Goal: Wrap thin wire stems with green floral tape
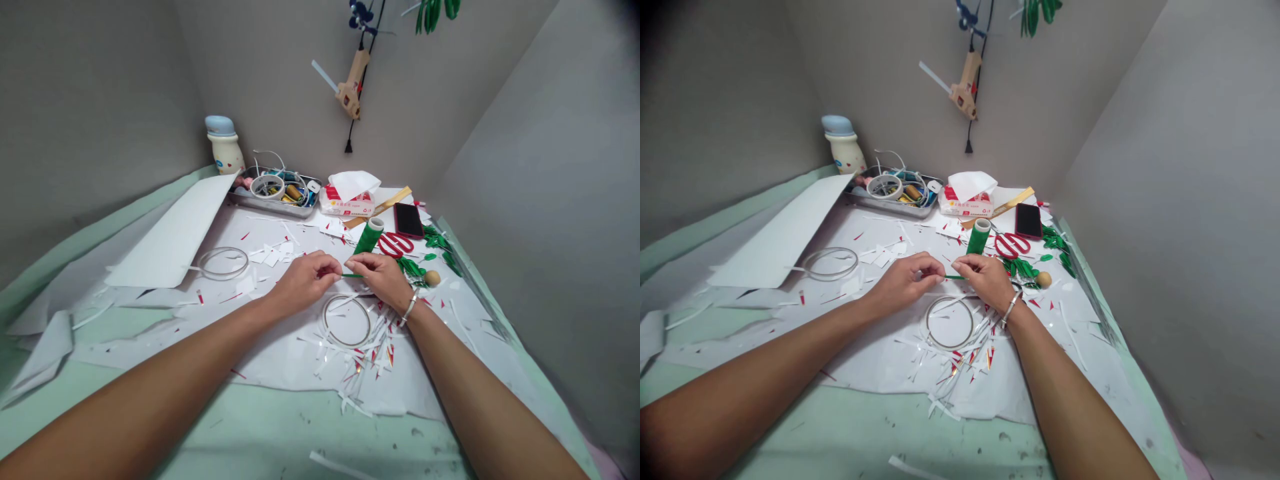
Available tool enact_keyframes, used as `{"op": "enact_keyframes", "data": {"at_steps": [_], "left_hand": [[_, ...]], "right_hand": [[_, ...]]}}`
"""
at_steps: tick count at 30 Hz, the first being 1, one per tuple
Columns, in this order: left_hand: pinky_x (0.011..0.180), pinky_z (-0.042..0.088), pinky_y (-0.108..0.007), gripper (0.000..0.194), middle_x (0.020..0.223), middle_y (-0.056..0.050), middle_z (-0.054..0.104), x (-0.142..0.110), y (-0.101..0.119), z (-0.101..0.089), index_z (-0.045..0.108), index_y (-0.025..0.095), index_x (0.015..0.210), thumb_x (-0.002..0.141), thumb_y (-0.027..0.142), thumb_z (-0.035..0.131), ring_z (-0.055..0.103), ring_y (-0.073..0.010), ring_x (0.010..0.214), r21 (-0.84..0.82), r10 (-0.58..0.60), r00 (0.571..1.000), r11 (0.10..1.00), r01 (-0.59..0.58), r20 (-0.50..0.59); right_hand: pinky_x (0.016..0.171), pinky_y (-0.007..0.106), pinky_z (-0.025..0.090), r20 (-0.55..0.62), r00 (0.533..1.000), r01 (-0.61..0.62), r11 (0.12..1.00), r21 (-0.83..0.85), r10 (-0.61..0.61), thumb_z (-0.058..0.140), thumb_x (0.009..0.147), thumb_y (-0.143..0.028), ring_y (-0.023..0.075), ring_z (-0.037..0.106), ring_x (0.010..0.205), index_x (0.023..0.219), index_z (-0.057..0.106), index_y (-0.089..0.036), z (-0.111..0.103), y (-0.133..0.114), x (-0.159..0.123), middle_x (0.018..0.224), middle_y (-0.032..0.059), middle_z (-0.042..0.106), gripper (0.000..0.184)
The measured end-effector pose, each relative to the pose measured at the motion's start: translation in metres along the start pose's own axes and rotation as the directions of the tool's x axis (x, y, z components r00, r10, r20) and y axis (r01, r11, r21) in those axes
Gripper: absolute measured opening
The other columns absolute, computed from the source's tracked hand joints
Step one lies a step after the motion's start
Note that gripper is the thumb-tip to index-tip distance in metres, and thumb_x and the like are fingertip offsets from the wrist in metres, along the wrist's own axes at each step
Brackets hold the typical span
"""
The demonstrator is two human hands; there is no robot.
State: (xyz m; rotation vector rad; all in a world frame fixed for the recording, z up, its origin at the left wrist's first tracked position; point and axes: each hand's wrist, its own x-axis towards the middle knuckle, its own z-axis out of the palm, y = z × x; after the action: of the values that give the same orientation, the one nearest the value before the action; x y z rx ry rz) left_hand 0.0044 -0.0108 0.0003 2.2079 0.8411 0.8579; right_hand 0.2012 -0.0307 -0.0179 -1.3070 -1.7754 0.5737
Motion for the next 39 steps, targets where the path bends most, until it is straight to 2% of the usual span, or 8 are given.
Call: {"op": "enact_keyframes", "data": {"at_steps": [7,11,15,19,24,32,35,39], "left_hand": [[0.069,0.044,-0.026,0.011,0.082,-0.001,0.062,0.004,-0.010,-0.001,0.063,0.018,0.081,0.079,0.020,0.052,0.056,-0.0131,0.073,0.062,-0.095,0.978,0.992,0.109,-0.187],[0.067,0.042,-0.027,0.012,0.079,-0.002,0.060,0.004,-0.015,0.000,0.063,0.018,0.080,0.078,0.018,0.051,0.054,-0.0145,0.072,0.222,-0.097,0.979,0.965,0.136,-0.179],[0.066,0.040,-0.027,0.015,0.080,-0.002,0.058,0.000,-0.011,0.002,0.063,0.018,0.081,0.079,0.016,0.049,0.053,-0.0146,0.072,0.275,-0.043,0.998,0.960,0.051,-0.037],[0.069,0.040,-0.027,0.014,0.078,-0.001,0.057,-0.002,-0.005,0.002,0.063,0.018,0.080,0.078,0.013,0.050,0.052,-0.0136,0.072,0.195,0.051,0.995,0.979,-0.067,0.083],[0.074,0.043,-0.027,0.013,0.083,-0.002,0.060,0.000,0.000,-0.001,0.063,0.018,0.083,0.079,0.017,0.051,0.054,-0.0133,0.076,-0.004,0.028,0.999,1.000,-0.028,0.046],[0.070,0.044,-0.027,0.012,0.083,-0.002,0.062,0.004,-0.009,-0.002,0.062,0.017,0.082,0.079,0.021,0.051,0.056,-0.0136,0.075,0.072,-0.092,0.980,0.992,0.106,-0.177],[0.068,0.043,-0.027,0.012,0.081,-0.002,0.060,0.004,-0.014,-0.001,0.063,0.017,0.080,0.079,0.018,0.050,0.054,-0.0144,0.073,0.194,-0.077,0.981,0.975,0.112,-0.179],[0.068,0.042,-0.027,0.016,0.083,-0.003,0.060,0.001,-0.013,0.001,0.064,0.018,0.083,0.080,0.016,0.049,0.054,-0.0149,0.074,0.272,-0.023,0.998,0.962,0.038,-0.058]], "right_hand": [[0.066,0.022,0.042,0.230,0.954,0.242,0.948,-0.207,-0.194,0.056,0.084,-0.022,0.0120,0.060,0.070,0.083,0.071,-0.019,0.010,-0.014,-0.006,0.077,0.0015,0.069,0.015],[0.067,0.024,0.042,0.203,0.925,0.371,0.876,-0.309,-0.321,0.056,0.085,-0.023,0.0132,0.057,0.070,0.085,0.070,-0.019,0.012,-0.024,-0.009,0.074,0.0025,0.068,0.015],[0.068,0.024,0.042,0.055,0.936,0.346,0.888,-0.303,-0.346,0.055,0.086,-0.024,0.0131,0.057,0.069,0.086,0.071,-0.018,0.008,-0.027,-0.008,0.074,0.0035,0.068,0.017],[0.066,0.023,0.044,-0.072,0.976,0.194,0.968,-0.161,-0.207,0.056,0.086,-0.027,0.0130,0.060,0.070,0.083,0.071,-0.017,0.002,-0.018,-0.005,0.078,0.0034,0.069,0.018],[0.060,0.023,0.043,-0.046,0.998,0.039,0.998,-0.058,-0.041,0.057,0.084,-0.032,0.0128,0.058,0.064,0.082,0.071,-0.017,-0.001,-0.002,-0.001,0.074,0.0010,0.069,0.020],[0.068,0.023,0.044,0.212,0.954,0.257,0.944,-0.209,-0.212,0.056,0.084,-0.022,0.0128,0.061,0.072,0.085,0.072,-0.018,0.008,-0.018,-0.006,0.079,0.0027,0.070,0.016],[0.067,0.024,0.043,0.196,0.934,0.344,0.902,-0.262,-0.300,0.055,0.085,-0.024,0.0133,0.059,0.070,0.085,0.071,-0.019,0.008,-0.025,-0.008,0.074,0.0032,0.069,0.017],[0.067,0.024,0.043,0.073,0.937,0.347,0.898,-0.270,-0.341,0.055,0.086,-0.025,0.0134,0.058,0.068,0.085,0.071,-0.019,0.005,-0.028,-0.008,0.073,0.0037,0.068,0.018]]}}
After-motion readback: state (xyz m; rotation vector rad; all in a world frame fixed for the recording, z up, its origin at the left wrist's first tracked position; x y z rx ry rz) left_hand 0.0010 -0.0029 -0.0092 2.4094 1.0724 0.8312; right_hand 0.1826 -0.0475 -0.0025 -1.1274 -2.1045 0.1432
